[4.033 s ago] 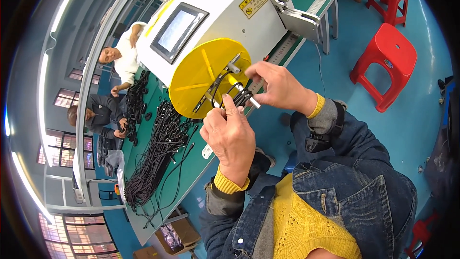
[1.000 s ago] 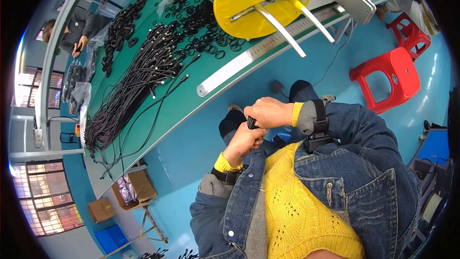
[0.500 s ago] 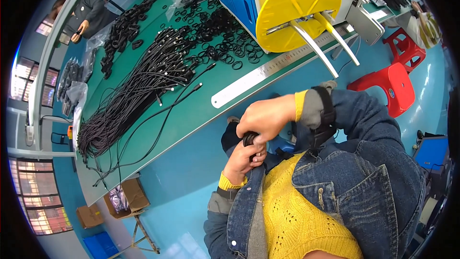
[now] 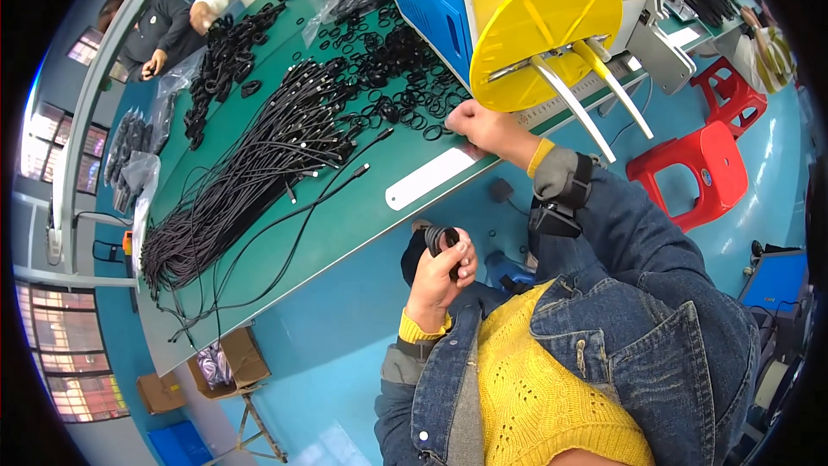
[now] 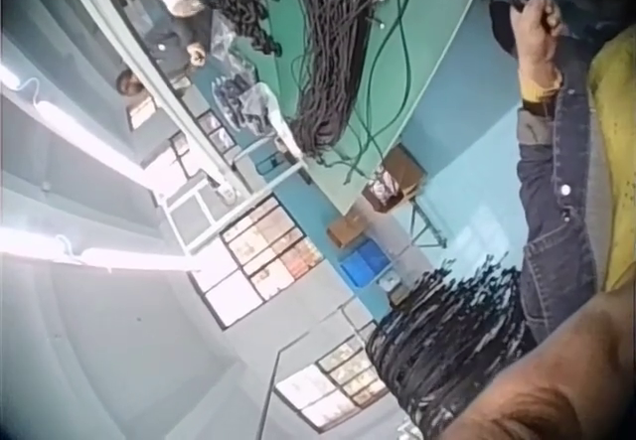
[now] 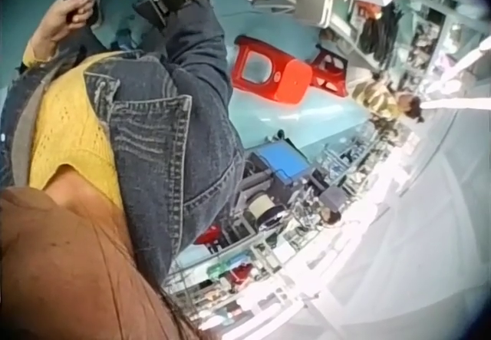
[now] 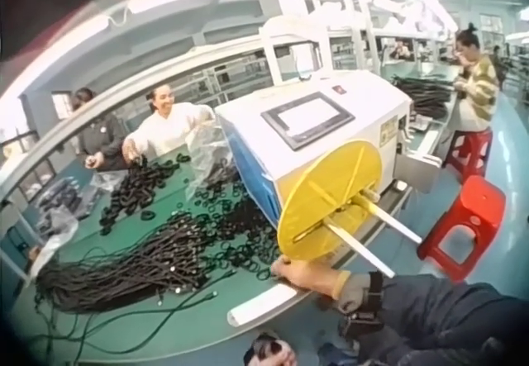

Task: The person picks up a cable, winds it around the spindles of a machine, and removes the coiled cable. They then secure the coil with a rubber band and place it on the table, repeating the process.

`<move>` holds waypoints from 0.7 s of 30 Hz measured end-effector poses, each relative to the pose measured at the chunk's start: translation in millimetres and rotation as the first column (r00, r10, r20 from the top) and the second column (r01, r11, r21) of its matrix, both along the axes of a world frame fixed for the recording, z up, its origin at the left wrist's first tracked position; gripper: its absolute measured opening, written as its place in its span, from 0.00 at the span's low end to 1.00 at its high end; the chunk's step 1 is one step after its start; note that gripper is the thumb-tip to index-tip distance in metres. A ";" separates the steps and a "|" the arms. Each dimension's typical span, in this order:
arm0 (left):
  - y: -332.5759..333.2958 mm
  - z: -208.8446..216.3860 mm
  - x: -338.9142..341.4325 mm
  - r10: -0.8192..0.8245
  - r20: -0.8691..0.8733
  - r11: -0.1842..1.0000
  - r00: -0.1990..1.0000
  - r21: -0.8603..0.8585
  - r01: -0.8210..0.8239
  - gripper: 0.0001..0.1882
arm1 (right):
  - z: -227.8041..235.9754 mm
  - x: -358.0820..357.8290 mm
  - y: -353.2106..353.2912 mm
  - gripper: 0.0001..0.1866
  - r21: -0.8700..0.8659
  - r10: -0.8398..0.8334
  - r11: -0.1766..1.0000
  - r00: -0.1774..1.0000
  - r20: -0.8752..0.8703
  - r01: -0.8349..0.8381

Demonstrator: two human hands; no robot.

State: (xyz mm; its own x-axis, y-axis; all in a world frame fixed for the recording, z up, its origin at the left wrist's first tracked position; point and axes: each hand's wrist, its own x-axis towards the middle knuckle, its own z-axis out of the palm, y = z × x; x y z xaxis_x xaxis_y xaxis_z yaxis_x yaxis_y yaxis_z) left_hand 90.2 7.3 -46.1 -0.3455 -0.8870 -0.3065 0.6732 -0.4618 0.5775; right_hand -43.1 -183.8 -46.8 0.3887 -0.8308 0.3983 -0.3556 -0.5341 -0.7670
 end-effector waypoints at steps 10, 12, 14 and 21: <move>-19.1 13.6 3.6 0.329 0.100 0.938 0.939 -0.152 -0.313 0.06 | 37.5 -5.9 29.4 0.09 0.720 -0.040 0.526 0.833 0.552 -0.452; -22.4 13.5 1.2 0.345 0.086 0.931 0.935 -0.160 -0.329 0.07 | 40.7 -9.2 50.9 0.09 0.713 0.029 0.498 0.831 0.555 -0.493; -22.3 14.1 -1.7 0.361 0.047 0.919 0.931 -0.188 -0.347 0.08 | 45.5 -14.7 79.5 0.10 0.729 0.084 0.384 0.807 0.584 -0.567; 1.8 16.1 -18.7 0.285 0.292 0.945 0.913 -0.247 -0.216 0.07 | 39.4 -32.9 118.4 0.10 0.702 0.197 0.391 0.799 0.568 -0.596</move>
State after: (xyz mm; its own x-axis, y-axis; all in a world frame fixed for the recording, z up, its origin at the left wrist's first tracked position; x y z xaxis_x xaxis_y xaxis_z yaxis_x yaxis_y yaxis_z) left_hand 71.4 9.1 -30.0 -0.0182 -0.9862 -0.1647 0.5147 -0.1505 0.8441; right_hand -76.0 -65.4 -7.4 0.7719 -0.6063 -0.1912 0.0985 0.4111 -0.9062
